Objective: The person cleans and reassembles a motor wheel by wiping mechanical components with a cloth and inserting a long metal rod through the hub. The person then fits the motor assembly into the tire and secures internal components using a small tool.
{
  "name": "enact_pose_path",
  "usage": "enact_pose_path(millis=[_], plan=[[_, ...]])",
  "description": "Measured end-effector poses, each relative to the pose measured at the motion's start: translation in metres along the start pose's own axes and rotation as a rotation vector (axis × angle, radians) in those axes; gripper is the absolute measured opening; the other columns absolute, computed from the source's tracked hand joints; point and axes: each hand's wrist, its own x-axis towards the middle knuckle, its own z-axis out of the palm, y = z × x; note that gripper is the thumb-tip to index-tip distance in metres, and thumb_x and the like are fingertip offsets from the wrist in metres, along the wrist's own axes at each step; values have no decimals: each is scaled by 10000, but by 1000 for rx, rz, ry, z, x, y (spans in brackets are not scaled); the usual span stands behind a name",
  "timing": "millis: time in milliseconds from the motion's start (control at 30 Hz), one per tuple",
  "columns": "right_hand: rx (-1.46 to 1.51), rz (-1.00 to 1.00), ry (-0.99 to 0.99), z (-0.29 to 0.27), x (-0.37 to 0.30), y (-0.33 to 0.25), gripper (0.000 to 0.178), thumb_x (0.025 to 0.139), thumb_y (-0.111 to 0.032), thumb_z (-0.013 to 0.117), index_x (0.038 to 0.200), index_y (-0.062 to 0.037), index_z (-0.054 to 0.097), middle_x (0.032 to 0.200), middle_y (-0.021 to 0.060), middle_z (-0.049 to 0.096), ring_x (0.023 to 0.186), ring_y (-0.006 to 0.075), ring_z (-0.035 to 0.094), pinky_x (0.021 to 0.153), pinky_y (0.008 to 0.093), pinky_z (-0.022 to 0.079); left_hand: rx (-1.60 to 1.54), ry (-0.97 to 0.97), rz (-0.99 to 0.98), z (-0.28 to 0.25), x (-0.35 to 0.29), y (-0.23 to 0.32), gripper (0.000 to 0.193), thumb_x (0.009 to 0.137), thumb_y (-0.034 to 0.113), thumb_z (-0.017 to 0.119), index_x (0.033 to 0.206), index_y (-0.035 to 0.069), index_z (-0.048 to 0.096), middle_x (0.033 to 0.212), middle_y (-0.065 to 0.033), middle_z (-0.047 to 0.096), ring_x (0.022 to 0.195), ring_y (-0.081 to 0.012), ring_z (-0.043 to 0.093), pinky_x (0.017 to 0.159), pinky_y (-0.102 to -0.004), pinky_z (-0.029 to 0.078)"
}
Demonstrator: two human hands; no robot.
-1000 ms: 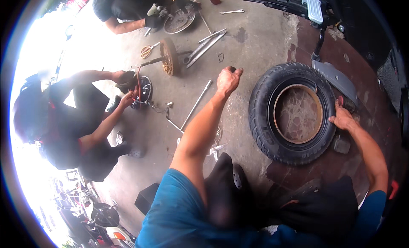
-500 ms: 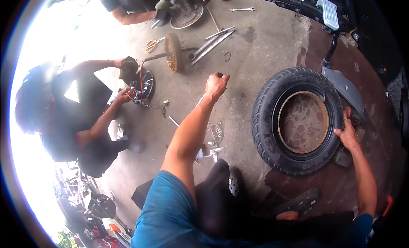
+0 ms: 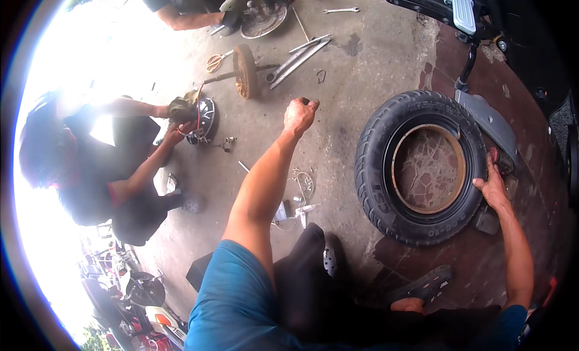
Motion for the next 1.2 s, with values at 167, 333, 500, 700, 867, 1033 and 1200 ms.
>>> enact_pose_path(millis=[167, 333, 500, 700, 867, 1033, 1200], plan=[[-16, 7, -7, -1, -2, 1, 919, 796, -136, 717, 1529, -111, 163, 1525, 275, 236, 1441, 357, 207, 1173, 385, 204, -122, 31, -47, -8, 28, -15, 517, 820, 392, 652, 1133, -20, 649, 1100, -244, 660, 1100, -358, 611, 961, -408, 457], [-8, 22, -17, -2, -2, -5, 920, 798, -129, 714, 1528, -100, 155, 1531, 268, 229, 1444, 360, 197, 1174, 384, 198, -245, 191, 85, -32, 58, -12, 204, 857, 239, 616, 805, 52, 553, 618, 19, 495, 477, -85, 454, 397, -266, 342], [-11, 25, -28, -2, -2, -2, 922, 801, -123, 711, 1528, -92, 146, 1539, 256, 219, 1445, 360, 193, 1176, 383, 193, -224, 106, -39, -20, 60, -17, 531, 808, 372, 644, 1125, -54, 628, 1095, -269, 649, 1083, -372, 615, 942, -415, 459], [-10, 7, -32, -5, -4, -12, 911, 798, -112, 704, 1528, -92, 158, 1536, 252, 232, 1448, 355, 186, 1177, 377, 185, -221, 139, 30, -20, 67, -25, 372, 822, 324, 634, 971, -14, 598, 880, -137, 588, 803, -242, 553, 694, -347, 424], [2, 29, -20, -4, -4, -9, 904, 795, -115, 695, 1526, -81, 164, 1540, 229, 246, 1449, 353, 186, 1179, 374, 174, -197, 93, -37, -18, 61, -19, 557, 809, 383, 627, 1162, -47, 624, 1130, -267, 640, 1121, -377, 596, 969, -421, 450], [-8, 20, -30, -3, -2, -6, 906, 794, -121, 700, 1523, -65, 165, 1544, 226, 239, 1451, 346, 184, 1181, 375, 168, -168, 90, -39, -18, 57, -23, 556, 811, 391, 620, 1153, -47, 627, 1127, -269, 640, 1117, -377, 598, 965, -417, 452], [-6, 17, -27, -3, -3, -3, 911, 794, -122, 706, 1521, -55, 161, 1541, 236, 234, 1449, 341, 190, 1183, 378, 170, -168, 97, -30, -18, 56, -20, 536, 809, 392, 623, 1115, -48, 649, 1108, -273, 646, 1100, -378, 608, 959, -420, 457]])
